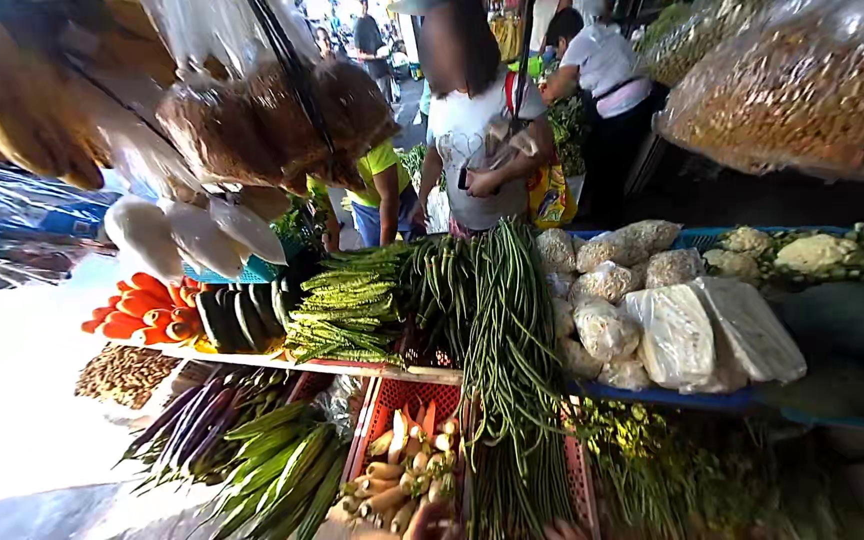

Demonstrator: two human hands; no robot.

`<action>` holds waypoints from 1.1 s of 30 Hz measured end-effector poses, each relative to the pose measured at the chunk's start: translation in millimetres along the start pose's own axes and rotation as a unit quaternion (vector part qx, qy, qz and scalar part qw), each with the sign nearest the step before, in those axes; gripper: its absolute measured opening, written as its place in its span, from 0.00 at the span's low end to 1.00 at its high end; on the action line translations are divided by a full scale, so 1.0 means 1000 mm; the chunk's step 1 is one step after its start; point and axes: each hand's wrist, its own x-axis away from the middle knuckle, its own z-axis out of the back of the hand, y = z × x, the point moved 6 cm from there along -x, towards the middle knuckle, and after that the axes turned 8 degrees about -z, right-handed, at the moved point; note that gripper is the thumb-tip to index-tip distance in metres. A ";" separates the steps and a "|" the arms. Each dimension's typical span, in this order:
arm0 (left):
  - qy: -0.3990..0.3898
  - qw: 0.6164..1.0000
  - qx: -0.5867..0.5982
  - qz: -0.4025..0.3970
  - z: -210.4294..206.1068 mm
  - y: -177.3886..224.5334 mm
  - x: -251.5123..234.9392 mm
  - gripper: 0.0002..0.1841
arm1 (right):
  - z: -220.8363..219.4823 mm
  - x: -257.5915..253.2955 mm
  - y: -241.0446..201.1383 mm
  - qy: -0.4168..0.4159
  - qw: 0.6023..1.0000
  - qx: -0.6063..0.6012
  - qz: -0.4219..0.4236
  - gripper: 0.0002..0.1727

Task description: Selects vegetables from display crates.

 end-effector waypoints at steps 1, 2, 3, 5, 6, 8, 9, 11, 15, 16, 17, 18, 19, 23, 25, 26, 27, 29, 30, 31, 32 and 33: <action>0.003 0.999 -0.024 -0.029 0.006 0.003 -0.005 0.23 | 0.003 -0.006 0.001 -0.047 0.998 -0.018 -0.047 0.47; 0.006 0.998 -0.040 -0.050 0.012 0.006 -0.008 0.23 | 0.004 -0.010 0.000 -0.086 0.993 -0.028 -0.081 0.49; 0.009 0.997 -0.046 -0.063 0.019 0.009 -0.008 0.22 | 0.003 -0.008 -0.004 -0.112 0.988 -0.036 -0.098 0.47; 0.008 0.997 -0.046 -0.065 0.032 0.018 -0.004 0.21 | 0.003 -0.009 -0.006 -0.122 0.986 -0.070 -0.095 0.39; 0.005 0.996 -0.050 -0.070 0.038 0.019 -0.006 0.21 | 0.003 -0.017 0.001 -0.108 0.987 -0.083 -0.080 0.34; 0.011 0.995 -0.061 -0.072 0.052 0.012 -0.006 0.20 | 0.005 -0.026 0.013 -0.087 0.990 -0.090 -0.056 0.28; 0.019 0.996 -0.065 -0.064 0.058 0.004 -0.003 0.20 | 0.008 -0.026 0.014 -0.086 0.992 -0.081 -0.048 0.28; 0.028 0.996 -0.071 -0.040 0.068 -0.007 0.003 0.19 | 0.023 -0.017 0.002 -0.086 0.994 -0.059 -0.036 0.26; -0.007 0.996 -0.067 -0.052 0.073 -0.019 0.017 0.18 | 0.049 -0.013 -0.004 -0.009 0.994 -0.087 -0.064 0.19; -0.016 0.996 -0.066 -0.057 0.073 -0.026 0.021 0.17 | 0.058 -0.008 -0.003 0.022 0.992 -0.099 -0.078 0.18; -0.023 0.996 -0.067 -0.059 0.071 -0.032 0.020 0.17 | 0.077 -0.007 -0.003 0.048 0.989 -0.109 -0.088 0.18; -0.031 0.995 -0.074 -0.057 0.067 -0.038 0.016 0.17 | 0.102 -0.004 -0.006 0.067 0.985 -0.125 -0.098 0.17; -0.048 0.993 -0.094 -0.052 0.060 -0.041 0.014 0.18 | 0.126 0.002 -0.010 0.078 0.981 -0.141 -0.108 0.16; -0.218 0.938 -0.245 -0.113 -0.010 -0.045 -0.008 0.44 | 0.190 0.044 -0.049 0.123 0.969 -0.168 -0.136 0.15; -0.251 0.908 -0.280 -0.186 -0.063 -0.038 -0.020 0.66 | 0.209 0.074 -0.088 0.138 0.964 -0.173 -0.148 0.15; -0.240 0.896 -0.280 -0.247 -0.088 -0.029 -0.025 0.71 | 0.216 0.090 -0.111 0.148 0.962 -0.175 -0.147 0.15; -0.207 0.885 -0.258 -0.328 -0.110 -0.019 -0.029 0.70 | 0.223 0.107 -0.134 0.161 0.961 -0.177 -0.139 0.14; -0.114 0.870 -0.133 -0.460 -0.136 0.005 -0.037 0.55 | 0.238 0.137 -0.170 0.186 0.956 -0.194 -0.115 0.14; -0.089 0.871 -0.081 -0.477 -0.140 0.018 -0.041 0.44 | 0.245 0.148 -0.179 0.186 0.951 -0.224 -0.103 0.15; -0.087 0.880 -0.045 -0.464 -0.139 0.033 -0.041 0.34 | 0.251 0.158 -0.181 0.176 0.941 -0.277 -0.079 0.18; -0.102 0.892 -0.030 -0.439 -0.137 0.047 -0.042 0.29 | 0.257 0.166 -0.178 0.153 0.922 -0.354 -0.041 0.20; -0.127 0.904 -0.026 -0.408 -0.135 0.060 -0.042 0.28 | 0.265 0.173 -0.173 0.130 0.888 -0.440 0.008 0.23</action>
